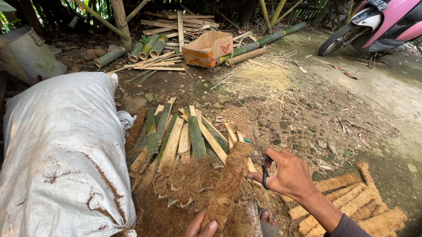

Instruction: The person cuts a strip of coconut fiber with shears, then wraps the fiber around a bamboo stick using a spool of twine. The person repeatedly wraps and secures the fiber along the stick's length.

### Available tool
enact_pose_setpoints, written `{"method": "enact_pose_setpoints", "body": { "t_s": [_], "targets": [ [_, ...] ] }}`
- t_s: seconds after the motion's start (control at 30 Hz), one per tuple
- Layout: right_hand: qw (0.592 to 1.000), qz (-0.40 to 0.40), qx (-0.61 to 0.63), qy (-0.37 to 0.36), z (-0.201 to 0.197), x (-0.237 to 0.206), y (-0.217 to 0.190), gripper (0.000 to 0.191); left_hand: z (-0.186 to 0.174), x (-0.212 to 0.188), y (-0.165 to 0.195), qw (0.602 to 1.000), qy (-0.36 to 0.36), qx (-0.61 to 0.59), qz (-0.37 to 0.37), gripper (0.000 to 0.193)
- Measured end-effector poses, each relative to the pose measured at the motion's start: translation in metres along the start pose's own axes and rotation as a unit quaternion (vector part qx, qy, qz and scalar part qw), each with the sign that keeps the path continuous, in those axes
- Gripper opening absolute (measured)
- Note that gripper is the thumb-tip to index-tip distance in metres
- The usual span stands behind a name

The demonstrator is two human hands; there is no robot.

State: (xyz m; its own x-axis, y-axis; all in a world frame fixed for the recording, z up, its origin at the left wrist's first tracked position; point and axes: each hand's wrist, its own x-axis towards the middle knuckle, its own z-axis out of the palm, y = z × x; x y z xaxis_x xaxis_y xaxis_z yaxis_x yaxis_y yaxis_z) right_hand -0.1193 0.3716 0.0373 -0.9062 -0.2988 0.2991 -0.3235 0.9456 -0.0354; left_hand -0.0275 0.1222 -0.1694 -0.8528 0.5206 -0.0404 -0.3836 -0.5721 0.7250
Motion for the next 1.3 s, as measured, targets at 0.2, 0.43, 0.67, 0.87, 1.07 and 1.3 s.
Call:
{"method": "enact_pose_setpoints", "body": {
  "t_s": [0.2, 0.43, 0.67, 0.87, 1.07, 1.3],
  "targets": [
    [1.000, -0.019, 0.012, 0.000, 0.003, -0.001, 0.005, 0.062, -0.019, 0.009, -0.018, 0.998, 0.038, 0.048, -0.029, 0.076],
    [0.997, -0.066, 0.016, 0.032, 0.017, -0.004, 0.020, 0.052, -0.015, 0.006, -0.014, 0.994, 0.081, -0.002, -0.067, 0.087],
    [0.991, -0.115, 0.002, 0.063, 0.040, -0.008, 0.044, 0.048, -0.018, 0.005, -0.008, 0.990, 0.108, 0.022, -0.093, 0.091],
    [0.999, -0.009, 0.040, 0.031, 0.039, -0.005, 0.042, 0.047, -0.016, 0.002, -0.009, 0.997, 0.053, -0.010, -0.058, 0.080],
    [0.983, -0.147, -0.038, 0.107, 0.014, -0.008, 0.012, 0.064, 0.002, -0.004, 0.010, 0.999, 0.037, -0.032, -0.018, 0.060],
    [0.972, -0.203, -0.076, 0.094, 0.013, -0.011, -0.013, 0.066, 0.005, -0.014, 0.015, 0.984, 0.016, -0.176, -0.038, 0.056]
  ]
}}
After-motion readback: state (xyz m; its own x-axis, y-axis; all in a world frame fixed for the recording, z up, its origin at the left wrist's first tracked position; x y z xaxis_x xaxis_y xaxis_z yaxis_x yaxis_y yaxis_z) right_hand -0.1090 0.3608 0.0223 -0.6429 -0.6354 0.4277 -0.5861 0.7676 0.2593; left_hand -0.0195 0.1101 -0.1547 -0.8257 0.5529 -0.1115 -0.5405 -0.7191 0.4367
